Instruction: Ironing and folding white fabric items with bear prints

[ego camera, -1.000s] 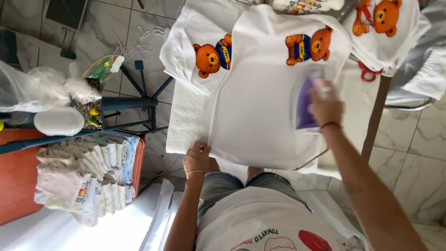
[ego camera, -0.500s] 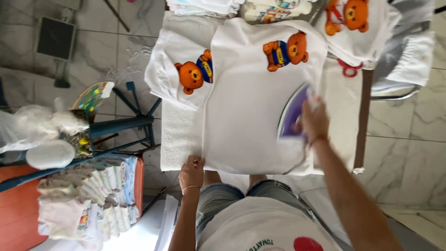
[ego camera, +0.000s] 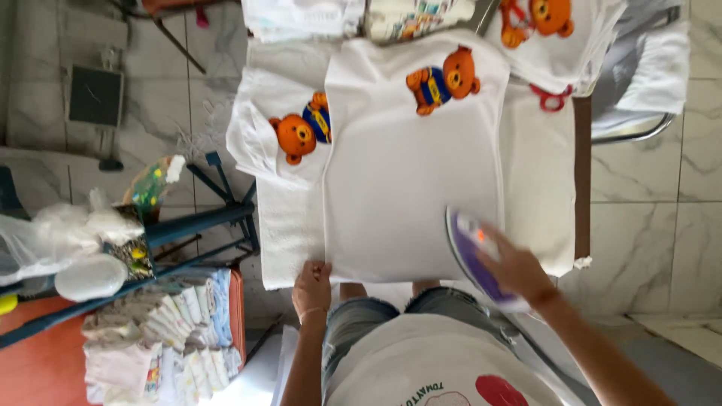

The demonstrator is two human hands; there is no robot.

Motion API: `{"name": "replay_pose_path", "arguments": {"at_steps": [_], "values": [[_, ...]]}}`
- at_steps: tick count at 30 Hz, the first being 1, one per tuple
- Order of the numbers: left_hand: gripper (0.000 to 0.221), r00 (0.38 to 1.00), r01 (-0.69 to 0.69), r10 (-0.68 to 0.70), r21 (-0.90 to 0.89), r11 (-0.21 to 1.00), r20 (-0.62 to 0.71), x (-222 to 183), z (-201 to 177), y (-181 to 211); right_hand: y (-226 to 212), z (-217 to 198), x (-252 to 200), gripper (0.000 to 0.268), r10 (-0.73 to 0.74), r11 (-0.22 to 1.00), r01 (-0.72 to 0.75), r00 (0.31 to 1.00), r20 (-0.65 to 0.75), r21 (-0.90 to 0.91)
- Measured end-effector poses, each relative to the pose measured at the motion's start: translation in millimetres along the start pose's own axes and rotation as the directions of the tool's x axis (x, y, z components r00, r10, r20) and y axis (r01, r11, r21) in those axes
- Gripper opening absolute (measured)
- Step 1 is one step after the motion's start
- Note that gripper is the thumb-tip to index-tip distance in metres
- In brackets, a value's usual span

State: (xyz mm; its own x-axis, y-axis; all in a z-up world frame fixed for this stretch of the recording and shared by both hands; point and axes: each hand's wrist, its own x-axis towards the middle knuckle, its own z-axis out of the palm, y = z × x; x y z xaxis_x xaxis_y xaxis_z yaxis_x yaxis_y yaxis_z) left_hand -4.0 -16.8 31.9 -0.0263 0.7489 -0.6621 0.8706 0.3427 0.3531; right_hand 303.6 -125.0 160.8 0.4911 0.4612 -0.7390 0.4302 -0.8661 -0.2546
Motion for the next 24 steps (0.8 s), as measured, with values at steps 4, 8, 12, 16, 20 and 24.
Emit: {"name": "replay_pose_path", "arguments": {"at_steps": [4,8,12,16,20,24], "values": [[0.028,0.999,0.006,-0.006,0.000,1.000,-0.049,-2.6,5.1,-3.2,6.0,-23.5,-30.7,0.056,0.148,0.988,-0.145,0.988,0.047,-0.053],[0.028,0.999,0.042,-0.045,-0.157,0.987,-0.011,-11.4,2.4,-7.4,35.2,-41.1,-18.3,0.052,0.260,0.853,-0.125,0.943,-0.206,0.506],[0.031,0.998,0.058,-0.063,-0.210,0.976,-0.014,-22.2,-4.3,-6.4,69.7,-52.4,36.1,0.054,0.201,0.890,-0.037,0.926,-0.319,0.455],[0.034,0.948,0.286,-0.291,0.054,0.957,0.128,-25.3,5.1,-18.2,98.6,-39.6,71.6,0.055,-0.066,0.998,0.050,0.769,-0.636,-0.044],[0.053,0.953,0.301,-0.286,-0.233,0.925,0.097,14.7,48.8,-67.4,110.0,3.1,38.9,0.023,-0.492,0.862,0.100,0.400,-0.773,-0.497],[0.064,0.983,0.182,-0.104,-0.895,0.408,0.153,20.9,72.5,-70.1,118.8,76.6,20.5,0.009,-0.281,0.960,0.229,0.790,-0.546,-0.163]]}}
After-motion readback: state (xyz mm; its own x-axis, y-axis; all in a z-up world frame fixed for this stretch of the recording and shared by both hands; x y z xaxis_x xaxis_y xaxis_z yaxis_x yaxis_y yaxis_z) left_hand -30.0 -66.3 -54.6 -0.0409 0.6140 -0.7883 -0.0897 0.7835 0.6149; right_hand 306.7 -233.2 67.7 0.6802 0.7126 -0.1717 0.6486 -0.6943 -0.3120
